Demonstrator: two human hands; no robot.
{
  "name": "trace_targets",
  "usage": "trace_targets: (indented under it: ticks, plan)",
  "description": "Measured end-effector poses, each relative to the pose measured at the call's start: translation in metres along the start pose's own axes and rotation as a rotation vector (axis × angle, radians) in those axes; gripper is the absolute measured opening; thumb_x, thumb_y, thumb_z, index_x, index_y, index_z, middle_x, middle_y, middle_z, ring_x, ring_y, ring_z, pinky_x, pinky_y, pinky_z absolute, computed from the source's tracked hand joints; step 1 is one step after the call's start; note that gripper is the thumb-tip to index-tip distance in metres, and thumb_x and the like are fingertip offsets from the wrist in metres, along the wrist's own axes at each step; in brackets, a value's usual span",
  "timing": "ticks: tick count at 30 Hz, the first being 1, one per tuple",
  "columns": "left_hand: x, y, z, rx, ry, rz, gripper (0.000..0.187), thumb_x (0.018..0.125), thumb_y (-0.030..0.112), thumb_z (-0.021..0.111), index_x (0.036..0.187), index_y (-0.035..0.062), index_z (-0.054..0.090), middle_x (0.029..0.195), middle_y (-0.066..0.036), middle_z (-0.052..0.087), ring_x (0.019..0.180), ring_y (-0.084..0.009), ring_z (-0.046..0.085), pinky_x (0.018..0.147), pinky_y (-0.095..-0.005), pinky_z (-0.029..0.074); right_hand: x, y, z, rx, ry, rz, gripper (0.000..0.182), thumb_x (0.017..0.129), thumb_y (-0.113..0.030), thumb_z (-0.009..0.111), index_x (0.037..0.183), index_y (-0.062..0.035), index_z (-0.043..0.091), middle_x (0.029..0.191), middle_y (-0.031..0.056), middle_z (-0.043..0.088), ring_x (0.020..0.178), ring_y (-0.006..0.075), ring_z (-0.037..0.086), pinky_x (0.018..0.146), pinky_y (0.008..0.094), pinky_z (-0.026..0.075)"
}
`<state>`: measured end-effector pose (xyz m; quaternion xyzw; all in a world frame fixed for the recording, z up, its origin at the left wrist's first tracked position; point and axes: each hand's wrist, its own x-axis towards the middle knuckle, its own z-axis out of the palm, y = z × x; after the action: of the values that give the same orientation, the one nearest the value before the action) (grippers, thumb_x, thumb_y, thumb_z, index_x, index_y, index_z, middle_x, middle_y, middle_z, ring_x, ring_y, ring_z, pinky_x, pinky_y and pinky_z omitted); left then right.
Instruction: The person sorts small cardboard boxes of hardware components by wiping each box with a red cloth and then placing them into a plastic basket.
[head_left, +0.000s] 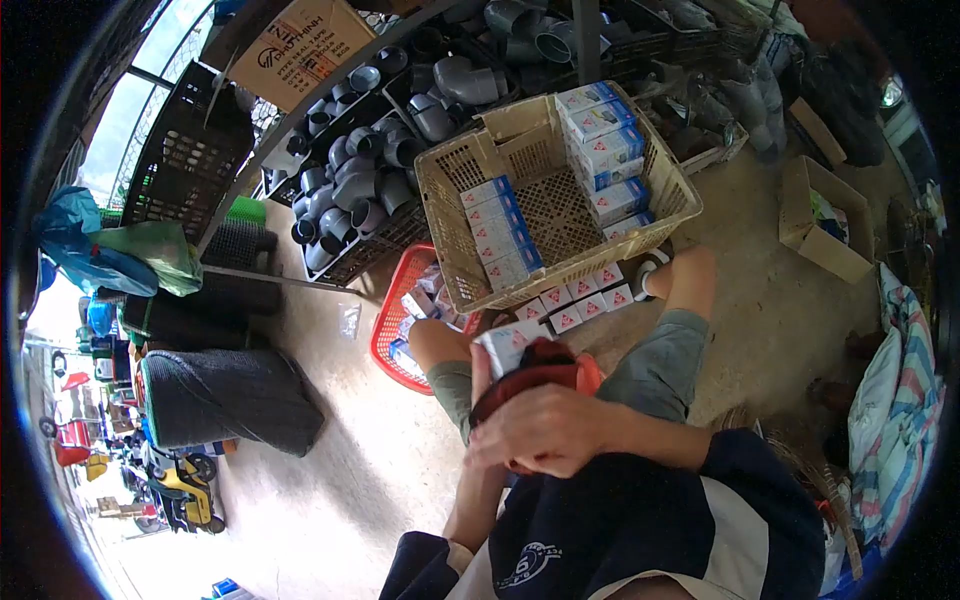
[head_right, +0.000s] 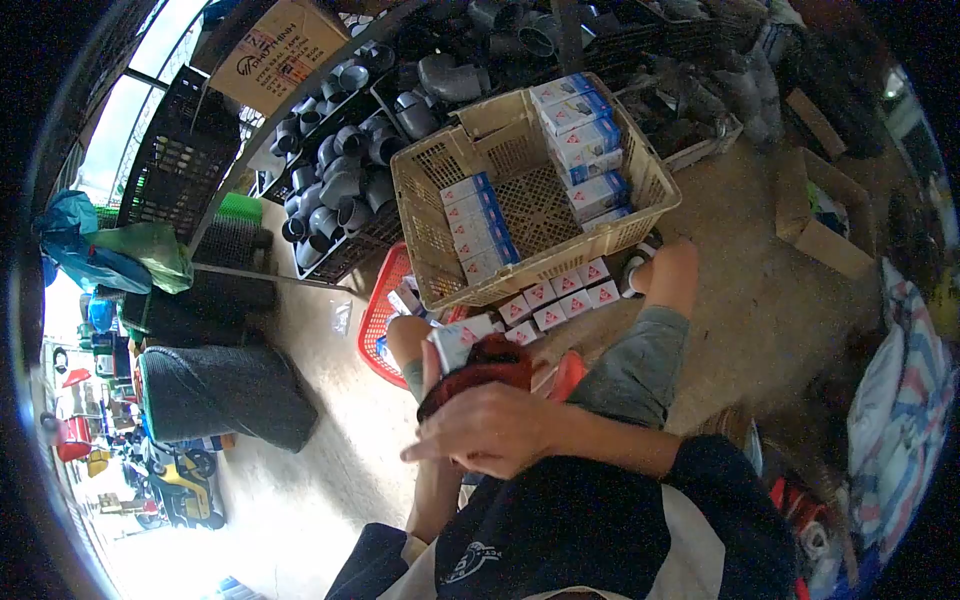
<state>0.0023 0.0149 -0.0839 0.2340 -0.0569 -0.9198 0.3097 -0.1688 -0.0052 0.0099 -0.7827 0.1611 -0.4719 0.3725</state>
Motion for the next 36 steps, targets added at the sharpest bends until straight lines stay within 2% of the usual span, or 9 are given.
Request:
trace_targets:
  ticks: [6,10,13,17,23,29,32,35,36]
  plan:
    - [0.003,-0.002,0.032,0.208,0.179,0.073,0.044,0.108,0.036,0.034,0.141,0.0100,0.048,0.135,-0.008,0.058,0.128,-0.0181,0.054,0.107,-0.0351,0.045,0.014,0.026,-0.020,-0.007,0.322,-0.022,0.041,0.083,-0.004,0.059,0.122,-0.0130,0.066,0.082,0.0069,0.066,0.074,0.0278,0.064,0.070,0.0423,0.051]
    - [0.011,0.001,0.043,0.221,0.313,0.319,0.047,0.106,0.038,0.036,0.142,0.0083,0.047,0.136,-0.009,0.058,0.127,-0.0203,0.055,0.107,-0.0366,0.045,0.009,0.006,-0.018,0.030,0.058,0.223,0.035,0.084,0.003,0.054,0.113,-0.0084,0.070,0.095,0.0059,0.072,0.079,0.0249,0.069,0.071,0.0354,0.053]
    - [0.022,0.022,0.060,0.123,0.342,0.552,0.050,0.105,0.039,0.038,0.143,0.0071,0.046,0.136,-0.010,0.057,0.126,-0.0220,0.055,0.107,-0.0377,0.045,0.001,0.003,0.001,0.199,0.149,0.120,0.040,0.086,-0.003,0.057,0.124,-0.0125,0.062,0.078,0.0054,0.068,0.063,0.0240,0.063,0.061,0.0374,0.050]
    - [0.026,0.009,0.061,0.108,0.411,0.698,0.053,0.104,0.040,0.041,0.144,0.0054,0.045,0.137,-0.012,0.057,0.125,-0.0241,0.056,0.106,-0.0391,0.046,-0.002,0.012,0.024,0.081,0.518,0.000,0.022,0.079,-0.001,0.060,0.098,-0.0069,0.069,0.071,0.0059,0.064,0.057,0.0224,0.060,0.054,0.0358,0.047]
    - [0.010,-0.003,0.035,0.205,0.437,0.591,0.059,0.101,0.043,0.045,0.145,0.0029,0.043,0.138,-0.014,0.056,0.123,-0.0274,0.057,0.106,-0.0413,0.046,0.005,0.013,0.005,-0.137,0.393,-0.205,0.014,0.074,-0.001,0.065,0.086,-0.0063,0.068,0.064,0.0030,0.058,0.052,0.0212,0.057,0.051,0.0345,0.045]
    - [0.018,0.023,0.070,-0.748,-0.209,0.272,0.066,0.101,0.049,0.042,0.149,0.0034,0.038,0.147,-0.016,0.050,0.117,-0.0285,0.059,0.105,-0.0429,0.047,-0.017,0.024,-0.014,0.111,0.590,-0.030,0.009,0.076,-0.001,0.060,0.083,-0.0026,0.066,0.070,0.0071,0.066,0.056,0.0180,0.060,0.054,0.0308,0.047]
    - [0.020,0.016,0.075,-0.494,-0.071,0.413,0.067,0.101,0.050,0.042,0.150,0.0054,0.036,0.149,-0.016,0.048,0.118,-0.0294,0.059,0.106,-0.0438,0.047,-0.016,0.021,-0.008,0.320,0.647,-0.042,0.010,0.082,-0.001,0.055,0.091,-0.0008,0.060,0.069,0.0105,0.063,0.058,0.0194,0.060,0.056,0.0312,0.049]
    - [0.014,0.013,0.075,-0.197,0.045,0.502,0.061,0.103,0.045,0.040,0.149,0.0052,0.039,0.143,-0.017,0.052,0.123,-0.0308,0.057,0.108,-0.0461,0.045,0.019,-0.011,-0.004,0.961,1.194,0.028,0.018,0.088,-0.001,0.052,0.106,-0.0014,0.052,0.068,0.0106,0.060,0.058,0.0220,0.060,0.061,0.0335,0.051]
    - [0.013,0.017,0.083,-0.122,0.072,0.493,0.061,0.103,0.044,0.041,0.148,0.0045,0.039,0.141,-0.017,0.053,0.125,-0.0306,0.055,0.108,-0.0453,0.044,0.012,-0.006,-0.004,0.978,1.133,-0.011,0.021,0.092,0.000,0.048,0.113,-0.0027,0.045,0.080,0.0127,0.061,0.073,0.0251,0.064,0.075,0.0358,0.052]
